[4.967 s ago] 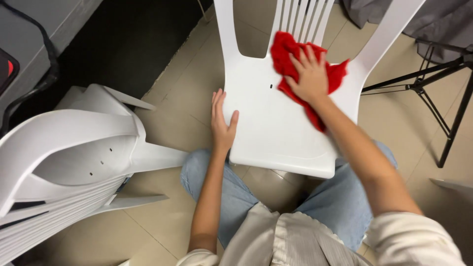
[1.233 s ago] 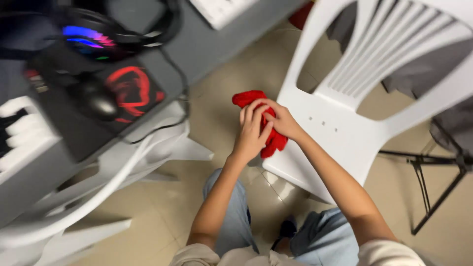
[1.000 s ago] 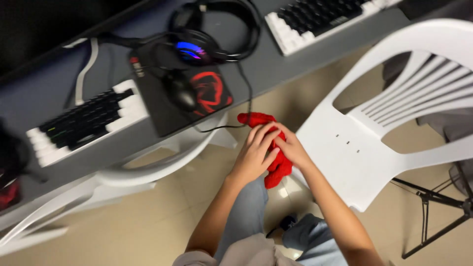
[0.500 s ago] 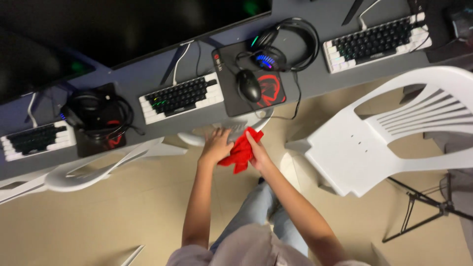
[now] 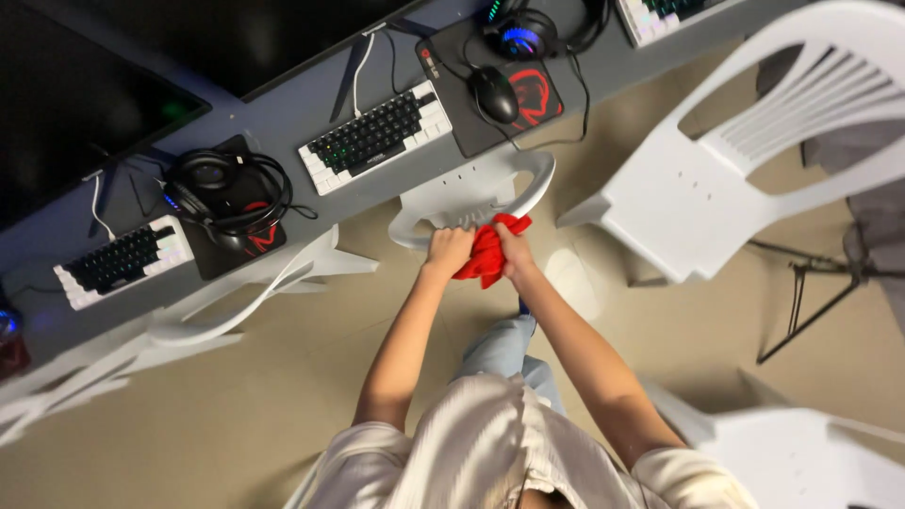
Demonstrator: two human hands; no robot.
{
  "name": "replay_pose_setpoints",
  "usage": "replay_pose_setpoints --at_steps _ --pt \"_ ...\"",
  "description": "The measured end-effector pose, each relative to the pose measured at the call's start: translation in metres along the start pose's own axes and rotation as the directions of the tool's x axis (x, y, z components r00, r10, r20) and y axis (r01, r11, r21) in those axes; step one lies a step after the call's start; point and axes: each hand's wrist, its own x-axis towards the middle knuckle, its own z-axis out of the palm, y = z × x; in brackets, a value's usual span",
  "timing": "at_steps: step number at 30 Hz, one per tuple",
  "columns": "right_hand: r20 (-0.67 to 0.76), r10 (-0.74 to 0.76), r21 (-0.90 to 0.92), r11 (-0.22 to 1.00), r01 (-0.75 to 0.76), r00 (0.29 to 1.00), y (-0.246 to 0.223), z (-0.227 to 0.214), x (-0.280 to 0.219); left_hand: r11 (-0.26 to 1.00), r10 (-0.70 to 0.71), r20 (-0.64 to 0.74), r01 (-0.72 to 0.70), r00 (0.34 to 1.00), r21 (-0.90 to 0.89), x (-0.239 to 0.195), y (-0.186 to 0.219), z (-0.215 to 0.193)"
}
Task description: The person wipes the seat and backrest of several white plastic chairs using a red cloth. They move from one chair to another, cleaning each surface thoroughly.
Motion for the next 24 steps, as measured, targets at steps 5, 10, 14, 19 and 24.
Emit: replay_pose_setpoints --at_steps 5,10,14,19,24 --pt "-0.145 -0.146 -0.08 0.988 0.136 0.979 0.009 -0.051 -0.056 0.976 0.193 0.113 -0.179 0.975 -0.128 -0.031 0.047 0.008" --pt "-0.227 -0.364 -0.283 0.912 0.297 0.903 0.009 -0.116 -0.12 0.933 0.317 0.251 -0.253 0.915 -0.256 -0.058 0.111 0.001" --pt "-0.364 -0.462 -0.484 0.836 0.26 0.809 -0.013 -0.139 -0.184 0.825 0.46 0.335 -0.257 0.822 -0.504 -0.071 0.158 -0.011" --pt "-0.441 -0.662 -0.721 0.664 0.2 0.606 -0.04 -0.194 -0.209 0.696 0.612 0.419 -0.204 0.67 -0.689 -0.067 0.219 0.002" --pt "-0.446 -0.719 -0.892 0.408 -0.196 0.533 -0.078 -0.216 -0.244 0.444 0.785 0.29 -0.171 0.547 -0.879 -0.062 0.278 0.046"
